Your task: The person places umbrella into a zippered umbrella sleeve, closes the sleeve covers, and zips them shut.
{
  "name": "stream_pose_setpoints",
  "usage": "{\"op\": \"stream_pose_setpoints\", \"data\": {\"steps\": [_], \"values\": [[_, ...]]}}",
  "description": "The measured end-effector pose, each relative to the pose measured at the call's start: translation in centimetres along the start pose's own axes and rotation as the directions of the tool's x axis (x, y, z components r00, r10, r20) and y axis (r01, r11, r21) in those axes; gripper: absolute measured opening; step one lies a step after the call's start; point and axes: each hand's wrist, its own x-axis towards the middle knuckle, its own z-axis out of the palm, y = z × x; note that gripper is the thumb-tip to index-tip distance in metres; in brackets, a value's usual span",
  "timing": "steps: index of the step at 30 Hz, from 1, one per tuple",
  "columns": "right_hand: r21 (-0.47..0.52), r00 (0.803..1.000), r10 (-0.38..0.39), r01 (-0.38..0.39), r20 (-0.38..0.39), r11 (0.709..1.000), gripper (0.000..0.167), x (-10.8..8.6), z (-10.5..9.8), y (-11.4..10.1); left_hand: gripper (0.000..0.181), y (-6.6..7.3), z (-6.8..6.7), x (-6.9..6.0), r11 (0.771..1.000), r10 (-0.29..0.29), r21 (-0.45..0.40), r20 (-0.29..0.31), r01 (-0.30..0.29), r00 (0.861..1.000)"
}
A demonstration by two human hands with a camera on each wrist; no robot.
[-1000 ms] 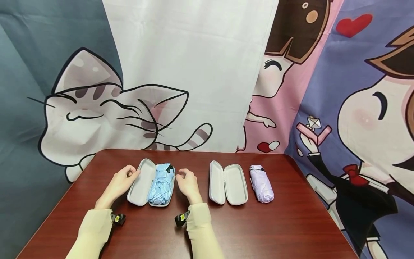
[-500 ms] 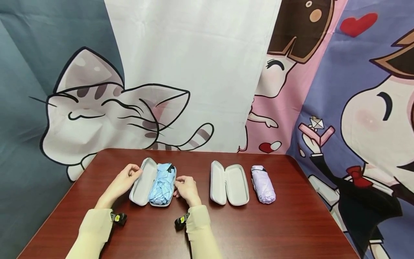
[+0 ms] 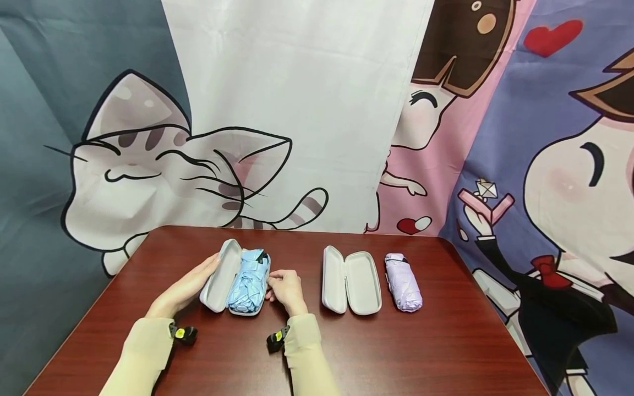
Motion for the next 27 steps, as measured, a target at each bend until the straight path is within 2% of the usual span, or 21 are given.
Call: {"op": "stream_pose_setpoints", "data": {"steps": [3, 5, 12, 24, 27], "values": [[-0.006, 1.000, 0.001, -0.001, -0.007, 1.000, 0.015, 0.1, 0.0, 0.2, 0.070, 0.2, 0.6, 0.1, 0.998, 0.019, -0.059, 0.032, -0.017, 0.999], [-0.009, 1.000, 0.002, -0.002, -0.011, 1.000, 0.015, 0.2, 0.0, 0.3, 0.070, 0.4, 1.1, 0.2, 0.997, 0.026, -0.068, 0.041, -0.023, 0.999], [-0.005, 1.000, -0.010, 0.010, -0.020, 1.000, 0.014, 0.2, 0.1, 0.3, 0.074, 1.1, 2.7, 0.7, 1.000, 0.008, -0.008, -0.020, -0.008, 1.000], [-0.012, 0.999, -0.014, 0.014, -0.040, 1.000, 0.012, 0.1, 0.3, 0.2, 0.066, 1.8, 4.3, 0.6, 0.999, 0.002, -0.032, -0.084, -0.005, 0.996], [-0.017, 0.999, -0.018, 0.017, -0.043, 1.000, 0.012, -0.1, 0.4, 0.2, 0.065, 2.0, 4.6, 0.6, 1.000, -0.002, -0.005, -0.101, 0.002, 0.995]]}}
